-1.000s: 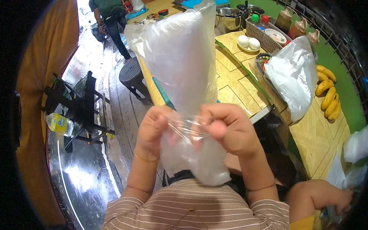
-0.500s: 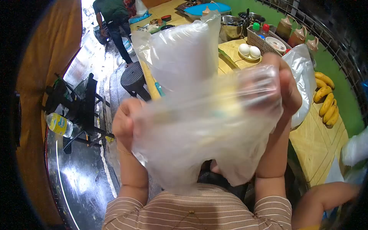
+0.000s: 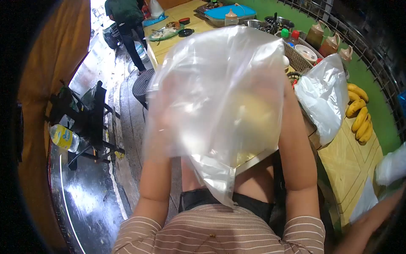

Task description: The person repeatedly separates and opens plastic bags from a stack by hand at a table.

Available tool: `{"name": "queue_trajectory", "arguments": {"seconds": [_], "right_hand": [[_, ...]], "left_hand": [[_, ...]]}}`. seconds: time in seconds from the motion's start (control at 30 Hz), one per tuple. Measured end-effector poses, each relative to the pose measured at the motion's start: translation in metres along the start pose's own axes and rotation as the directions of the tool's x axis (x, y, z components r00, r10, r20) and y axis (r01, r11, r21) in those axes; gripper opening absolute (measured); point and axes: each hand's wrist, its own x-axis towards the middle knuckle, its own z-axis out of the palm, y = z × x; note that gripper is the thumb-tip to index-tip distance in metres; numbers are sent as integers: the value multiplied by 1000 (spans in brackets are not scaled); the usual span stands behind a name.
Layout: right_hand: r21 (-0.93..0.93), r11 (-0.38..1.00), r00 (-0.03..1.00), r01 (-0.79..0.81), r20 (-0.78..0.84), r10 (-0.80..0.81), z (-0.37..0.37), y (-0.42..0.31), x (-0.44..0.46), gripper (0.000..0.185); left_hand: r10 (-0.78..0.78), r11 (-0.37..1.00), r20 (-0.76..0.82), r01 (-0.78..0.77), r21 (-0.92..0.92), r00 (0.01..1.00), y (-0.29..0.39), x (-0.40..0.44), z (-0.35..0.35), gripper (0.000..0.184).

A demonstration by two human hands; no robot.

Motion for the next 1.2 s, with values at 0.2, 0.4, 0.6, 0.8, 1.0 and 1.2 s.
{"name": "queue_trajectory", "arguments": {"seconds": [0.2, 0.4, 0.6, 0.8, 1.0, 1.2], "right_hand": [[95, 995, 1000, -19, -1, 19, -3, 13, 4, 20], [140, 986, 996, -91, -11, 94, -4, 23, 3, 20], [64, 991, 992, -121, 49, 118, -2, 22, -2, 23], [-193, 972, 981, -132, 112, 155, 8, -6, 23, 23], [-542, 818, 974, -195, -208, 94, 9, 16, 45, 20], [-569, 739, 919, -361, -350, 180, -3, 46, 21, 16]], "left_hand": [[-172, 985, -176, 169, -29, 969, 0, 0, 2, 16], [-78, 997, -187, 76, -16, 979, -2, -11, 16, 16], [-206, 881, 255, 293, -371, 945, -11, 6, -39, 31], [-202, 972, 157, 218, -91, 967, 31, 30, -16, 28], [-179, 940, 408, 278, -197, 895, 7, 52, -31, 28], [-481, 875, -55, 475, -96, 875, -41, 29, -54, 27]]}}
